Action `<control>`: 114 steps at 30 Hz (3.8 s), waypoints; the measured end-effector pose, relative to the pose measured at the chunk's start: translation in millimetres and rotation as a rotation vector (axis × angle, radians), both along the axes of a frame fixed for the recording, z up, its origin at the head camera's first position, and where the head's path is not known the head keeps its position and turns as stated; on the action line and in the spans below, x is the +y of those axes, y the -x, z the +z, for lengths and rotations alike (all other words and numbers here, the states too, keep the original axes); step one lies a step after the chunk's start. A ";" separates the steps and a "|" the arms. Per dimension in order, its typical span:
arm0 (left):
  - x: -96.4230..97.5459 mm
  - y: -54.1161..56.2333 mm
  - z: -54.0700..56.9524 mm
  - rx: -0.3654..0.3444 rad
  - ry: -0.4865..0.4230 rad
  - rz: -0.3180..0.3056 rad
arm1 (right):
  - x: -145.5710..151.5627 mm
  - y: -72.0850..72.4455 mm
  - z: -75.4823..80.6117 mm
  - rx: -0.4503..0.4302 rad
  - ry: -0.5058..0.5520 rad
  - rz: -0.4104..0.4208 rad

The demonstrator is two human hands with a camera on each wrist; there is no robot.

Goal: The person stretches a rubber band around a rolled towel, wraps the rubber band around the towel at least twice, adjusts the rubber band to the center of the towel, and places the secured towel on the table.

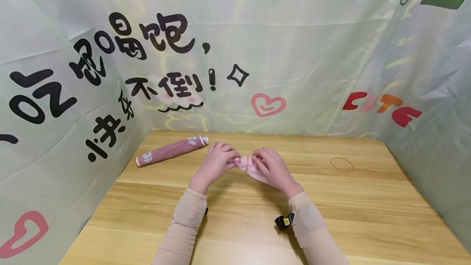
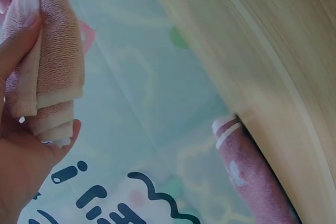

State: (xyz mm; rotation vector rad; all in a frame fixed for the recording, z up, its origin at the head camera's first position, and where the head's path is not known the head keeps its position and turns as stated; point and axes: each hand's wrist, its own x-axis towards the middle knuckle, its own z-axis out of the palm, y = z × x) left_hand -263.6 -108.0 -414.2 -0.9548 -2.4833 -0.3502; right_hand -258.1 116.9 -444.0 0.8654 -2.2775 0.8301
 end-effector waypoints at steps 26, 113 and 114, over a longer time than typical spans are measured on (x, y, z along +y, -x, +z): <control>1.8 1.1 -0.3 0.134 -0.112 -0.133 | 0.3 -2.6 3.9 -0.042 -0.044 0.139; 3.2 -0.2 -6.6 0.061 -0.021 0.003 | 3.1 0.4 -1.4 0.033 0.008 0.129; 3.2 -0.1 -6.9 0.075 -0.024 0.002 | 3.1 0.4 -1.2 0.029 0.005 0.132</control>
